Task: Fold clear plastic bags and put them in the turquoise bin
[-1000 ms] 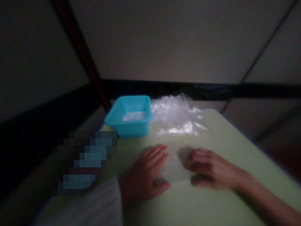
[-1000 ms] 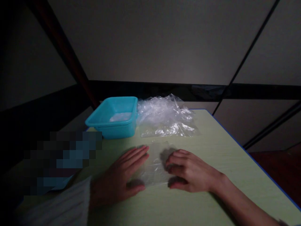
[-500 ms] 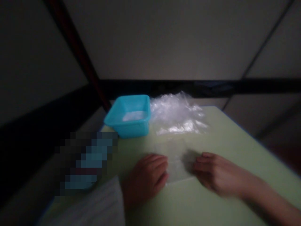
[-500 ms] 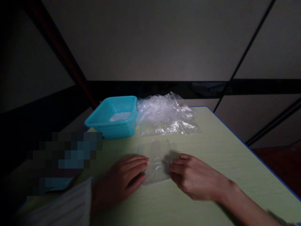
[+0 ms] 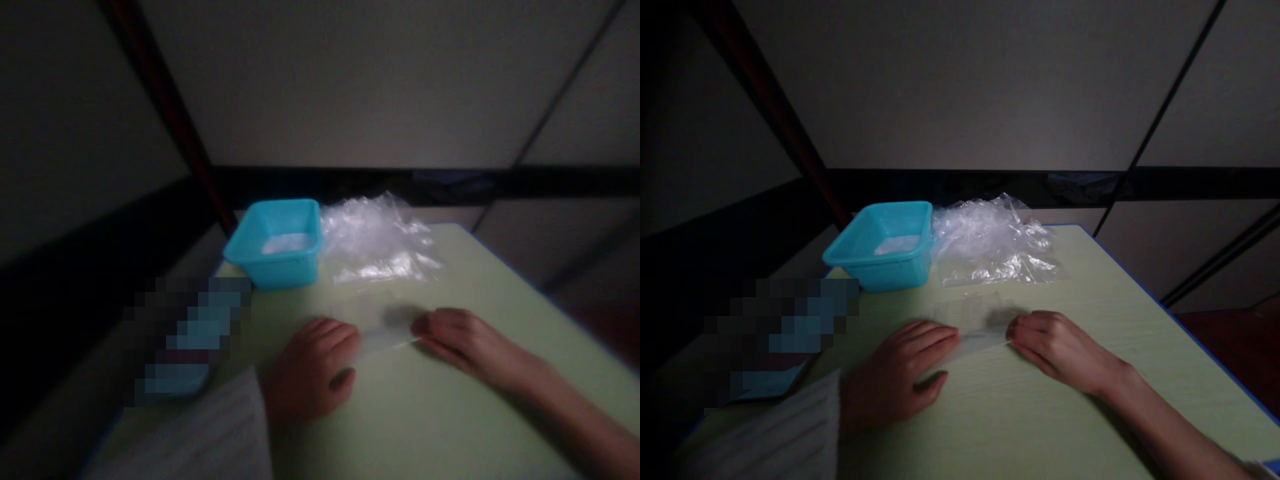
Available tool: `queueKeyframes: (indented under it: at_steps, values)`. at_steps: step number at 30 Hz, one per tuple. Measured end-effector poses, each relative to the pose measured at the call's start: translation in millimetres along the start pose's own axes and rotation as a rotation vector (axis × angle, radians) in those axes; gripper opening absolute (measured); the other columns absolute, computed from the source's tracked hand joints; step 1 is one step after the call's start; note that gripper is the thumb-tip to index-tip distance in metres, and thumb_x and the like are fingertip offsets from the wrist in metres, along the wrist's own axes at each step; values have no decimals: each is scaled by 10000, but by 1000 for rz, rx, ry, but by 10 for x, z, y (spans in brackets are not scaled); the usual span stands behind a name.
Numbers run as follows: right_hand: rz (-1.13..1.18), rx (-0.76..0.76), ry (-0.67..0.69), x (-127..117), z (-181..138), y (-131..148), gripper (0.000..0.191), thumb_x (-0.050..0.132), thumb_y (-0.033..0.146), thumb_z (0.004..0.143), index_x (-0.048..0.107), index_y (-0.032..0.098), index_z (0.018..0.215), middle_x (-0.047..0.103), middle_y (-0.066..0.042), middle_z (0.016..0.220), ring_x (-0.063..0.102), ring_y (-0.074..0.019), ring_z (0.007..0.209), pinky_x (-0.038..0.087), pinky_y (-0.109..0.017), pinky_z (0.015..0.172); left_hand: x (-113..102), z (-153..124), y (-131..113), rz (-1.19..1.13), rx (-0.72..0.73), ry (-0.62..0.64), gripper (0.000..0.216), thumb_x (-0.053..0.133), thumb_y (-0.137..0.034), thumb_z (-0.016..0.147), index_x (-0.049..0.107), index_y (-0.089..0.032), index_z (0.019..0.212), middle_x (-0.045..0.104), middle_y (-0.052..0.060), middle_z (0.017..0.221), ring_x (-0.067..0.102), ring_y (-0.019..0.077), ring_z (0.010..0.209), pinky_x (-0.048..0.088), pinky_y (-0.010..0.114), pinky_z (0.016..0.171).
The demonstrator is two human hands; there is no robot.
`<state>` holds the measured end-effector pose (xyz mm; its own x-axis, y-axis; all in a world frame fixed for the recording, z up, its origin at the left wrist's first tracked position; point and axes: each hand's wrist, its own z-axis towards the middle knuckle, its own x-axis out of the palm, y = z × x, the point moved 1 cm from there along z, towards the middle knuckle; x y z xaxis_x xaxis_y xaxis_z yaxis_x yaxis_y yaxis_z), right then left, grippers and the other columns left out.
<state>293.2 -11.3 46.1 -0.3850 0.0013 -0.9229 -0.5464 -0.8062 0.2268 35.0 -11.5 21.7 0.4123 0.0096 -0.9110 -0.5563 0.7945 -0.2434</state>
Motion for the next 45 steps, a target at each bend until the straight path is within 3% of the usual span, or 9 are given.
queueKeyframes:
  at_steps: [6,12,20,24,26,33,37,41,45]
  values:
    - [105,54,-76,-60,43,12,185,404,228,948,551,179,1047,643,-79,1002,589,-182,936,475,-340,815,-41,19,62,-23,71,-91,288,396,-133,836,627,-133,1009,692,87,994,634,206,887,476,349,835]
    - [347,236,-117,-44,-29,64,184,418,303,941,536,193,852,630,-25,704,602,-136,614,471,-243,537,-109,-57,23,-218,73,-86,349,369,-243,912,640,-149,713,662,40,617,622,142,575,474,254,646]
    - [1107,433,-223,67,15,107,201,540,356,891,438,210,798,572,56,509,553,-91,390,412,-174,362,-211,20,-136,-1288,-505,56,403,531,-474,799,627,-147,584,640,33,537,616,165,485,481,257,487]
    - [1140,586,-181,165,107,21,252,527,429,880,429,209,807,570,59,500,535,-89,366,373,-169,333,-90,29,18,-1114,-878,-169,324,653,-461,679,573,-157,599,566,-25,499,565,136,467,450,236,474]
    - [1075,625,-158,227,157,-27,280,515,459,873,428,201,806,591,39,531,548,-94,394,376,-179,348,-21,24,93,-1025,-947,-155,319,648,-457,683,567,-153,632,564,-25,521,565,135,491,443,229,477]
    - [836,656,-147,307,263,-141,274,473,456,859,409,201,782,577,12,537,524,-108,421,356,-219,387,49,58,204,-1006,-899,-7,285,528,-445,767,514,-165,820,569,-28,566,586,139,480,458,227,456]
    - [722,716,-151,257,236,-241,232,468,408,847,427,197,758,534,22,510,494,-111,412,335,-227,396,-33,93,226,-736,-794,-90,252,461,-323,809,463,-169,1008,551,-48,573,532,116,422,419,210,430]
    - [540,710,-150,237,191,-358,201,460,357,832,481,179,740,516,9,546,484,-121,444,340,-242,420,-74,49,195,-223,-538,-216,277,479,-205,793,500,-172,1067,588,-11,702,546,117,530,420,217,498]
    - [354,589,-180,247,178,-413,148,460,273,813,535,152,852,586,-50,708,524,-151,574,387,-265,499,-36,-18,31,-88,-159,-162,285,440,-173,831,526,-175,1103,623,55,897,604,163,773,493,277,688]
